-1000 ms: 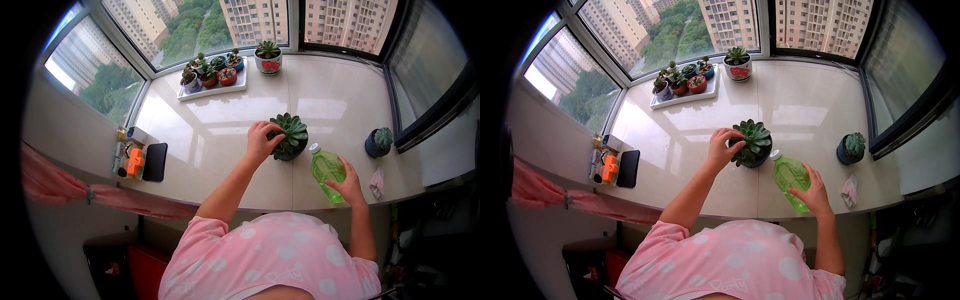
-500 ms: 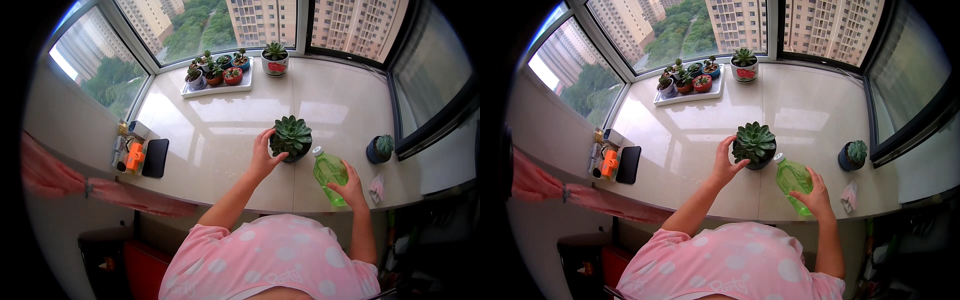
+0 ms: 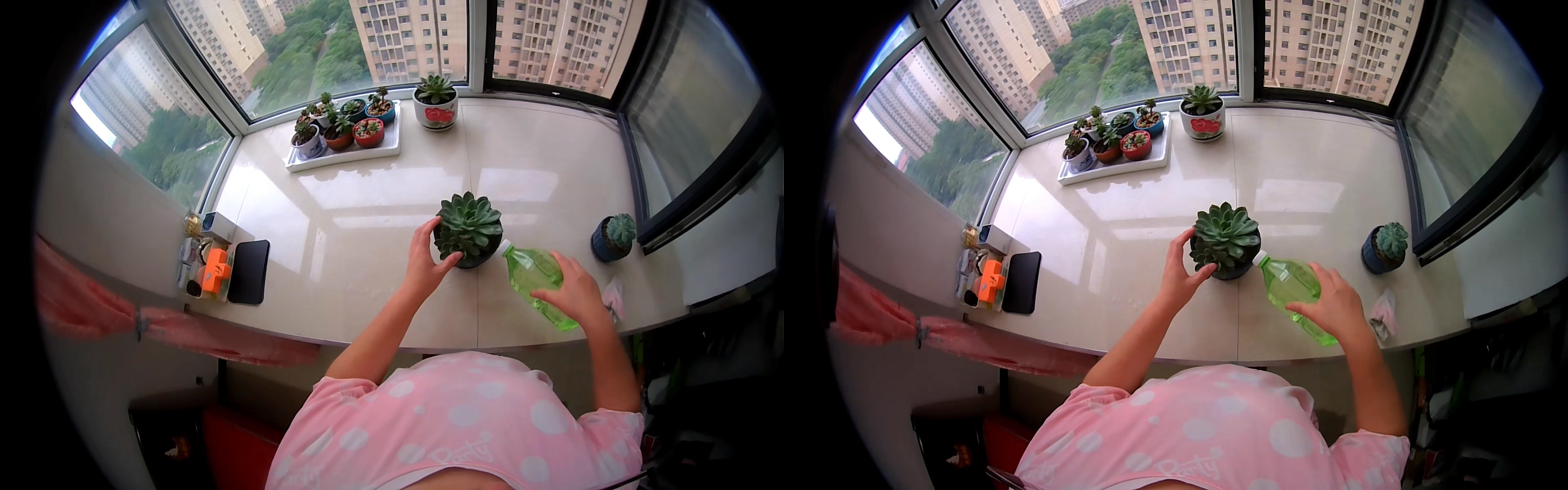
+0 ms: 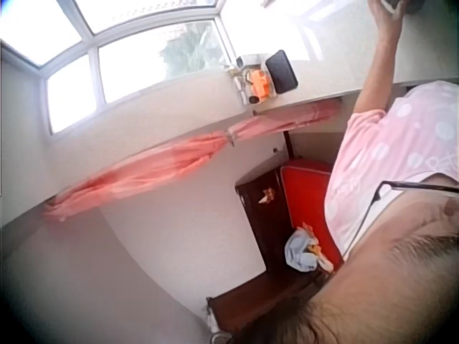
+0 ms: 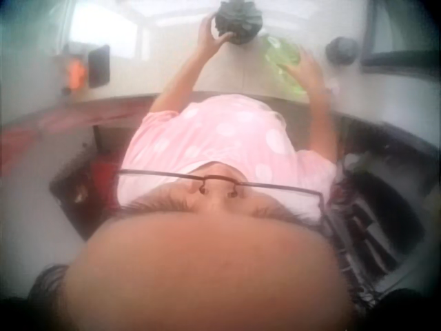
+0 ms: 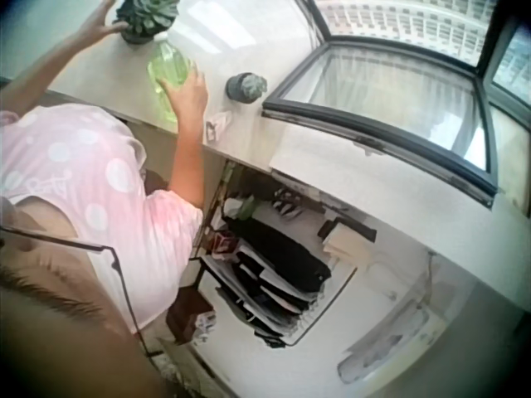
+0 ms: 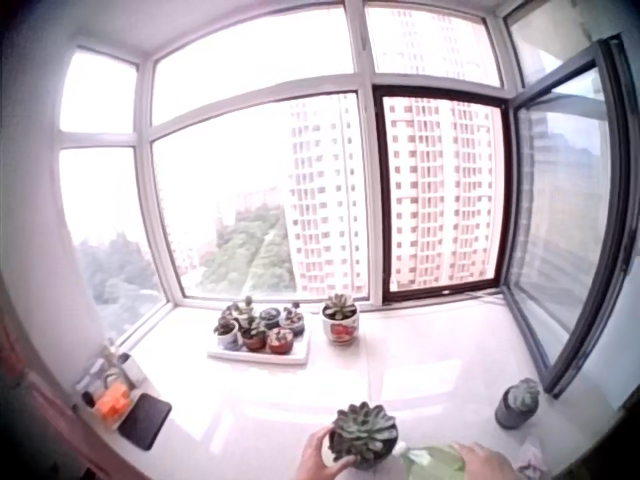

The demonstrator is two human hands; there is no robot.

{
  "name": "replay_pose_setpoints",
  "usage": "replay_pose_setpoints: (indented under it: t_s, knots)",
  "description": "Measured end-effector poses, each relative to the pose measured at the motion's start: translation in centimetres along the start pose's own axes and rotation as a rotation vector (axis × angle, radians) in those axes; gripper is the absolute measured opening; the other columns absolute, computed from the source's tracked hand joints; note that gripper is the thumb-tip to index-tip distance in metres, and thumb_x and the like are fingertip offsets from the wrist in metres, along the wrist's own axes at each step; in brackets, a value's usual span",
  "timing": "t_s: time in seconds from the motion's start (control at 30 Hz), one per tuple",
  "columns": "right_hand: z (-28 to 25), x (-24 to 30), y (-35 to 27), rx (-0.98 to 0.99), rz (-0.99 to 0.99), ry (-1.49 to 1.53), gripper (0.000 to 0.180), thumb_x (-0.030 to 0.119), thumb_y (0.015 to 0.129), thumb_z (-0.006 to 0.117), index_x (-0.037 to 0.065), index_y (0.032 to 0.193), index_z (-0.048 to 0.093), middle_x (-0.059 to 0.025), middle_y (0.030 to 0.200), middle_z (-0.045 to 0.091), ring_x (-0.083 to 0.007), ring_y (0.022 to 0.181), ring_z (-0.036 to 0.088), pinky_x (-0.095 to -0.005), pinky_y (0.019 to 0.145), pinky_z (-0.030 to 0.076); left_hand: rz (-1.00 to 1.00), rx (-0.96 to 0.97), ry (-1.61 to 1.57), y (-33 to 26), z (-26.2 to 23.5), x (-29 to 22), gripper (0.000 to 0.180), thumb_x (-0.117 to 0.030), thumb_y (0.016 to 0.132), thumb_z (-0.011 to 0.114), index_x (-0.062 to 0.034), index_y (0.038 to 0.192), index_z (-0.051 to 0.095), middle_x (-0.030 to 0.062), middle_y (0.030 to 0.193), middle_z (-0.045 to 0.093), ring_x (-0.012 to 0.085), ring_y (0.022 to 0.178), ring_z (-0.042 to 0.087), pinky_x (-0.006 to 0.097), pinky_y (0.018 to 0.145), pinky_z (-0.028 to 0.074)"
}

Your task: The person pours water from a green plastic bottle into several potted succulent plants on a windowsill and then wipes the windowsill surface with a cloth.

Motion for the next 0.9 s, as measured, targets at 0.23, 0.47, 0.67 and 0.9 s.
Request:
replay_pose_setpoints:
  t_s: [0.23,0.47,0.67,0.9]
  knots:
    - [-0.9,0.7,0.8,0.030,-0.009,-0.210,0.083,0.059,0.068,0.070,0.008,0.129,0.047,-0.0147,0.111,0.059,-0.0333,0.099,0.059,-0.0414,0.082,0.049,0.000,-0.026,0.050,-0.4,-0.2,-0.3,0.072,-0.013,0.072,0.077,-0.0053,0.133,0.039,0.0132,0.130,0.045,0.0273,0.123,0.041,0.037,0.102,0.034]
    - [-1.9,1.3,0.6,0.030,-0.005,-0.283,0.083,0.060,0.068,0.069,0.009,0.130,0.048,-0.0138,0.110,0.059,-0.0308,0.099,0.060,-0.0401,0.082,0.049,0.045,-0.204,-0.075,-1.9,-0.9,-1.5,0.033,-0.009,0.080,0.069,-0.0056,0.109,0.054,0.0048,0.096,0.058,0.0146,0.082,0.052,0.028,0.070,0.038]
    - [-2.6,1.5,0.4,0.056,0.023,-0.294,0.083,0.059,0.068,0.069,0.009,0.130,0.048,-0.0138,0.110,0.059,-0.0303,0.100,0.060,-0.0395,0.083,0.049,0.061,-0.003,-0.175,-2.7,0.3,-4.2,0.005,-0.003,0.083,0.063,-0.0009,0.080,0.060,0.0075,0.070,0.056,0.0180,0.063,0.053,0.029,0.056,0.042]
    - [-3.6,1.5,0.2,0.028,0.008,-0.320,0.082,0.058,0.067,0.071,0.009,0.128,0.049,-0.0137,0.104,0.060,-0.0307,0.092,0.062,-0.0394,0.078,0.050,-0.268,-0.174,-0.545,-3.0,0.7,-1.1,0.018,-0.015,0.095,0.052,-0.0016,0.087,0.060,-0.0004,0.070,0.055,0.0063,0.066,0.050,0.021,0.059,0.040]
Point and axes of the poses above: each hand's wrist, its own y-axis towards the middle knuckle, its own z-axis out of the palm, x = y × z, the point moved 1 cm from there along y, towards the middle knuckle
